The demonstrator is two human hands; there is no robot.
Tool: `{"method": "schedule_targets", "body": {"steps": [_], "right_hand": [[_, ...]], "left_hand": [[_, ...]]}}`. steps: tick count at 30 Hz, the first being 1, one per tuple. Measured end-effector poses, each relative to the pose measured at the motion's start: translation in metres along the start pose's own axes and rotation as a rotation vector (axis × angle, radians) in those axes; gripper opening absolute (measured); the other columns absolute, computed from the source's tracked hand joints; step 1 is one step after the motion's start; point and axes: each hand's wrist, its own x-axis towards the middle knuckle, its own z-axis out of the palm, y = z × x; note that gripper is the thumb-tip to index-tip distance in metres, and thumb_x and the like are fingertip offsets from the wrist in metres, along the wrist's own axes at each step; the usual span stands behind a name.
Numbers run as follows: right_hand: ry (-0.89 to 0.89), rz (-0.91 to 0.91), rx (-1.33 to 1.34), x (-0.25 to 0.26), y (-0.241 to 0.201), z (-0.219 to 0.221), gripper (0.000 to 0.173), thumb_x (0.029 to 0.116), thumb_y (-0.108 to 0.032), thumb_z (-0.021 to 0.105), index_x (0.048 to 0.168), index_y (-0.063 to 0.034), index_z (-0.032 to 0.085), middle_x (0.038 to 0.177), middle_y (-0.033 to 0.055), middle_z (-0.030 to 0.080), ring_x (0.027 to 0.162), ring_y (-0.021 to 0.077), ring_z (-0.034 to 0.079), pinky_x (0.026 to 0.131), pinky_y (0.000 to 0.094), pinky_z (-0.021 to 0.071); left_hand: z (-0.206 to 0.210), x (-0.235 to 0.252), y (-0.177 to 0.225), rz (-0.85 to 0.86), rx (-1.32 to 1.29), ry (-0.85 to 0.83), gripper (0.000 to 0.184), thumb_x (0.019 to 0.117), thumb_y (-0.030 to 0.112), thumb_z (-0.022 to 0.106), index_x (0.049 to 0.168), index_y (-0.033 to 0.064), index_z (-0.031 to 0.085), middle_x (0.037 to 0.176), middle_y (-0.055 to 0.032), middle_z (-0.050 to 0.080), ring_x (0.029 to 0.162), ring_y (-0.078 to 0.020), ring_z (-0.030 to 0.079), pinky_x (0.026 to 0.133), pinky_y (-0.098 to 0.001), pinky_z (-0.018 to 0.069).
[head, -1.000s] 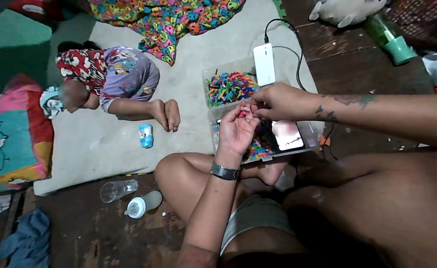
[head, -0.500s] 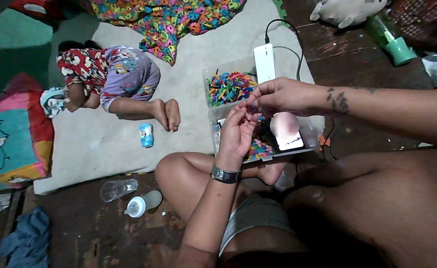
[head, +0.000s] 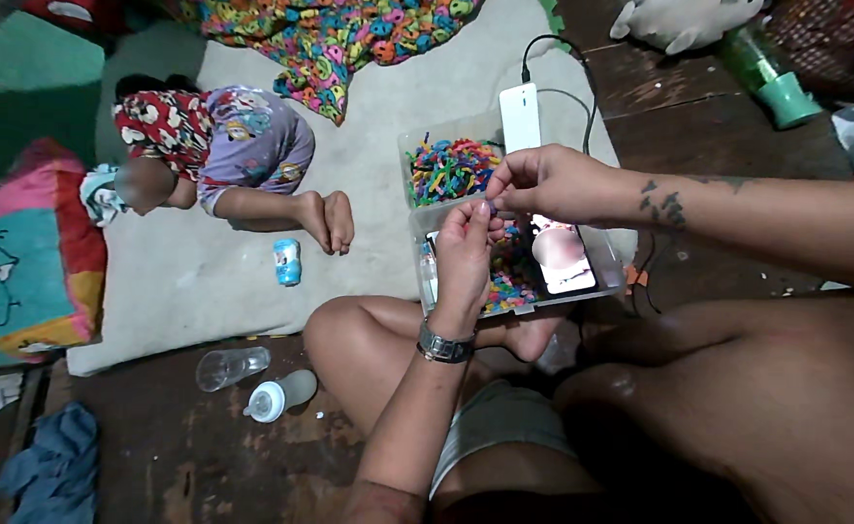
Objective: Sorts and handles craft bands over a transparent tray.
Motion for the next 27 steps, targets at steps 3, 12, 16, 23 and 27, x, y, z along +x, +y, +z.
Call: {"method": "schedule_targets", "body": {"steps": [3, 12, 16, 23, 27], "right_hand": [[0.005, -0.067, -0.057, 0.001, 0.003, 0.001, 0.006, 0.0998, -0.006, 0.064, 0.104, -0.0025, 0.065, 0.084, 0.0056, 0.063, 0.07, 0.0104, 0.061, 0.068, 0.0276, 0.0535], [-0.02, -0.151, -0.285, 0.001, 0.005, -0.002, 0.008, 0.1017, -0.007, 0.061, 0.107, -0.0044, 0.067, 0.092, 0.0056, 0.066, 0.079, 0.0119, 0.063, 0.075, 0.0319, 0.0532], [0.024, -0.184, -0.328, 0.001, 0.007, -0.001, 0.008, 0.101, -0.009, 0.063, 0.107, -0.0042, 0.067, 0.094, 0.0069, 0.067, 0.079, 0.0141, 0.064, 0.075, 0.0348, 0.0541], [0.043, -0.055, -0.281, 0.002, 0.005, 0.002, 0.014, 0.1038, -0.019, 0.062, 0.102, -0.0057, 0.066, 0.086, 0.0057, 0.064, 0.077, 0.0144, 0.062, 0.072, 0.0366, 0.0525], [0.013, -0.043, -0.23, 0.001, 0.004, 0.001, 0.012, 0.1033, -0.017, 0.062, 0.101, -0.0058, 0.067, 0.086, 0.0049, 0.064, 0.076, 0.0131, 0.062, 0.072, 0.0347, 0.0533]], "left_hand": [[0.001, 0.001, 0.002, -0.024, -0.061, -0.025, 0.013, 0.1088, 0.022, 0.048, 0.111, 0.0158, 0.059, 0.09, 0.0056, 0.062, 0.073, -0.0007, 0.061, 0.07, -0.0166, 0.0539], [-0.003, 0.003, -0.001, -0.166, -0.284, -0.112, 0.016, 0.1096, 0.02, 0.044, 0.105, 0.0168, 0.059, 0.083, 0.0047, 0.057, 0.068, -0.0016, 0.056, 0.066, -0.015, 0.0515], [0.0, 0.004, -0.002, -0.151, -0.326, -0.089, 0.017, 0.1095, 0.02, 0.044, 0.103, 0.0169, 0.059, 0.083, 0.0049, 0.057, 0.068, -0.0016, 0.056, 0.067, -0.015, 0.0512], [0.01, 0.004, -0.008, 0.029, -0.125, 0.031, 0.015, 0.1095, 0.025, 0.045, 0.114, 0.0193, 0.058, 0.095, 0.0067, 0.06, 0.077, -0.0002, 0.059, 0.072, -0.0154, 0.0519], [0.008, 0.005, -0.016, 0.173, 0.105, 0.091, 0.02, 0.1094, 0.025, 0.047, 0.123, 0.0155, 0.059, 0.098, 0.0025, 0.061, 0.077, -0.003, 0.061, 0.067, -0.0192, 0.0534]]}}
